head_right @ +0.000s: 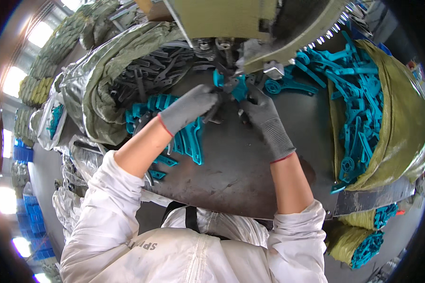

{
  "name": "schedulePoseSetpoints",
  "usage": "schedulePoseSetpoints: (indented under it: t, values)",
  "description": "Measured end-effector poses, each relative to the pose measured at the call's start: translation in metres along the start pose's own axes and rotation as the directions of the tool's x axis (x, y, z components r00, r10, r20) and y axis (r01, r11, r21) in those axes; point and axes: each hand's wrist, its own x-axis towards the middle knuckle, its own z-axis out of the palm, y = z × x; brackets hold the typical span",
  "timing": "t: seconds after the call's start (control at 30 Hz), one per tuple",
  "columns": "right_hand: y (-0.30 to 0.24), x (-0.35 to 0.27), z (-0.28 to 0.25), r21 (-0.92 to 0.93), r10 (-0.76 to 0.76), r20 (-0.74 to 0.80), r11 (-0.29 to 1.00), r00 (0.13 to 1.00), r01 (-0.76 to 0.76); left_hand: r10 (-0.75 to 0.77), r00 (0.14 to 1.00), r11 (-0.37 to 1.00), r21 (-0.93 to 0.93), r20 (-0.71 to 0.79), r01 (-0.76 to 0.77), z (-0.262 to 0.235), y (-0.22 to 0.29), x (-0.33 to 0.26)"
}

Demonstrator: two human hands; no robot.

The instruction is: The person assembles plastic parts by hand, positioning them under a machine press, then bagging the finished items.

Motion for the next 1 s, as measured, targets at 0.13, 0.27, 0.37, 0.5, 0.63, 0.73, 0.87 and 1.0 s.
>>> schedulePoseSetpoints:
  t: [0.13,0.27,0.37,0.5,0.63,0.73,0.87,1.0]
  values:
    - [0.009,0.005,0.001,0.163,0.101,0.034,0.981,0.994,-0.105,0.778,0.605,-0.023,0.97,0.169,-0.242,-0.044,-0.033,0.005]
    - [0.005,-0.001,-0.006,0.145,0.17,0.013,0.975,0.985,-0.17,0.477,0.718,0.374,0.856,-0.507,0.356,-0.094,0.01,-0.028]
    - [0.01,0.004,-0.005,0.076,0.147,0.004,0.986,0.989,-0.147,0.422,0.682,0.264,0.8,-0.598,0.538,-0.146,-0.025,-0.032]
    - [-0.008,-0.002,0.002,0.095,0.162,-0.043,0.983,0.986,-0.157,0.347,0.665,0.412,0.744,-0.662,0.525,-0.171,-0.053,-0.026]
    - [-0.022,-0.011,0.004,-0.062,0.136,-0.017,0.989,0.991,-0.136,0.583,0.506,0.571,0.764,-0.636,0.302,-0.161,-0.047,-0.034]
    - [-0.011,-0.014,0.005,-0.078,0.14,-0.001,0.987,0.99,-0.14,0.713,0.498,0.586,0.809,-0.494,-0.037,-0.144,-0.025,-0.046]
    - [-0.007,-0.017,-0.005,0.002,0.157,0.087,0.987,0.984,-0.158,0.581,0.781,0.672,0.677,-0.232,-0.299,-0.103,-0.003,-0.062]
    - [-0.002,-0.012,-0.004,0.034,0.218,0.09,0.975,0.972,-0.221,0.43,0.899,0.771,0.484,0.085,-0.414,-0.062,0.018,-0.068]
